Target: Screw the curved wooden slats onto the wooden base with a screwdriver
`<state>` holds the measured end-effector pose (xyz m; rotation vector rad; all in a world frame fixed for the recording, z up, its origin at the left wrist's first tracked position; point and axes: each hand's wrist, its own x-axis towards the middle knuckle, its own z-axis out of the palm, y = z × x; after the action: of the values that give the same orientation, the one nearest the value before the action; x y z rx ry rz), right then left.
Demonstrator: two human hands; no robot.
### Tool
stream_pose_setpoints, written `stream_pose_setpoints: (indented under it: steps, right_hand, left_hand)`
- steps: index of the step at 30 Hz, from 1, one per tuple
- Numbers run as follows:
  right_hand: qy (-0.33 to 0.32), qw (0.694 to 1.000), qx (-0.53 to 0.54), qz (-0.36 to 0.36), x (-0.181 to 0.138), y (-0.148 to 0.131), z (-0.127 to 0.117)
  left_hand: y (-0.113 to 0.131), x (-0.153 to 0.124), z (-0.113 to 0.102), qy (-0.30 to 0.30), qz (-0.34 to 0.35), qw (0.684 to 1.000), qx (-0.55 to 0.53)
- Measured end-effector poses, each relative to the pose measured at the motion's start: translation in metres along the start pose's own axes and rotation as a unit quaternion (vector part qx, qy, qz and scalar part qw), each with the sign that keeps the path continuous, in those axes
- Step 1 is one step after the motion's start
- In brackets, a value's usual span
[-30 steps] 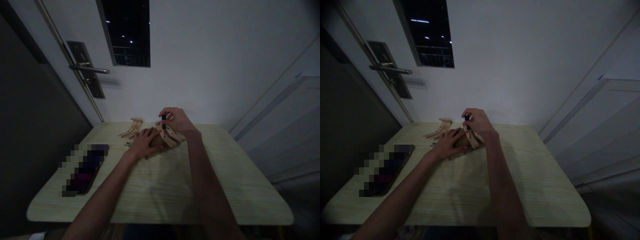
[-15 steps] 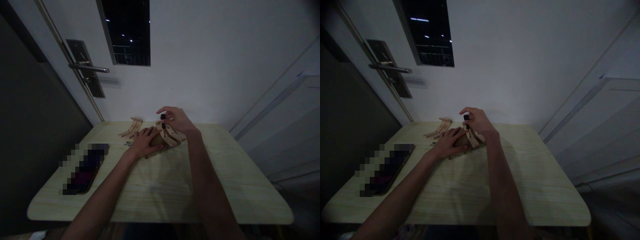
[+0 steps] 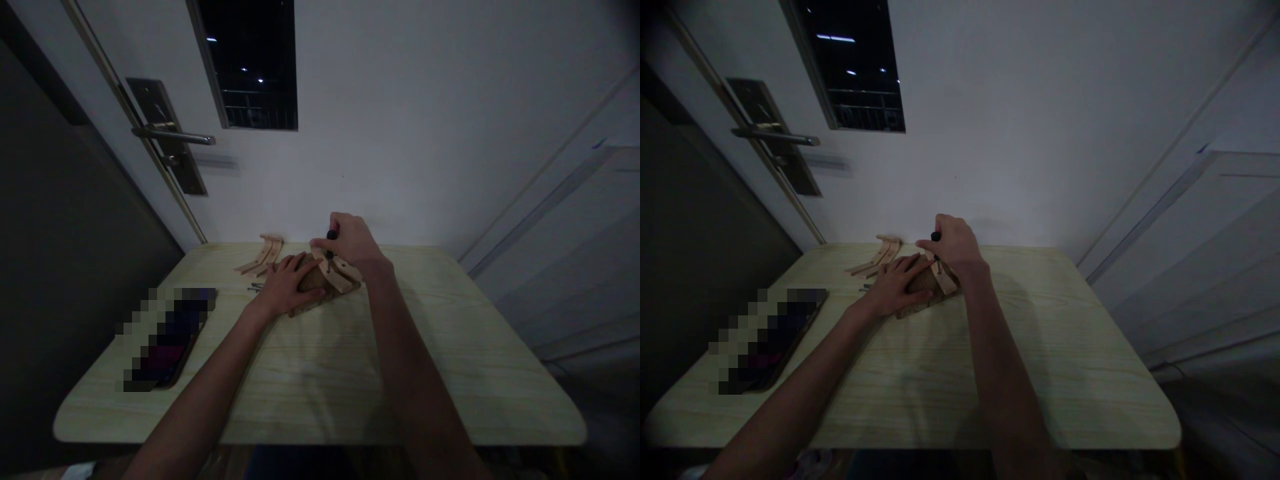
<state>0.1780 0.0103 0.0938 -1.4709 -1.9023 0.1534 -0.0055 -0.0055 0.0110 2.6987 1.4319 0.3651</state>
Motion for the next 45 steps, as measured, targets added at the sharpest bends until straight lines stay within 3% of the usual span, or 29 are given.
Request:
stream_pose_setpoints:
  steps: [8, 13, 20, 25, 31, 36, 45]
  right_hand:
    - [-0.044, 0.986, 0.154, -0.051, 0.000, 0.002, -0.009]
    - [-0.050, 0.983, 0.164, -0.063, -0.001, 0.002, -0.016]
    - [-0.137, 0.970, 0.194, -0.057, 0.001, 0.011, -0.020]
    - [-0.070, 0.983, 0.165, -0.052, 0.001, 0.008, -0.017]
    - [-0.013, 0.994, 0.107, 0.013, -0.001, -0.002, -0.012]
    - [0.000, 0.995, 0.089, 0.035, 0.000, -0.006, -0.007]
    - [-0.012, 0.995, 0.094, -0.014, -0.002, -0.004, -0.005]
  left_hand:
    - [-0.001, 0.001, 0.002, 0.002, 0.004, 1.000, 0.002]
    - [0.002, 0.000, -0.002, -0.002, -0.005, 1.000, 0.002]
    - [0.000, 0.000, -0.001, -0.003, -0.002, 1.000, 0.003]
    - [0.001, 0.000, 0.000, 0.003, -0.001, 1.000, 0.007]
    - [0.001, 0.000, -0.001, -0.004, -0.008, 1.000, 0.011]
    - [0.001, 0.000, -0.001, -0.008, -0.005, 1.000, 0.005]
    - [0.005, 0.000, -0.003, -0.009, -0.009, 1.000, 0.003]
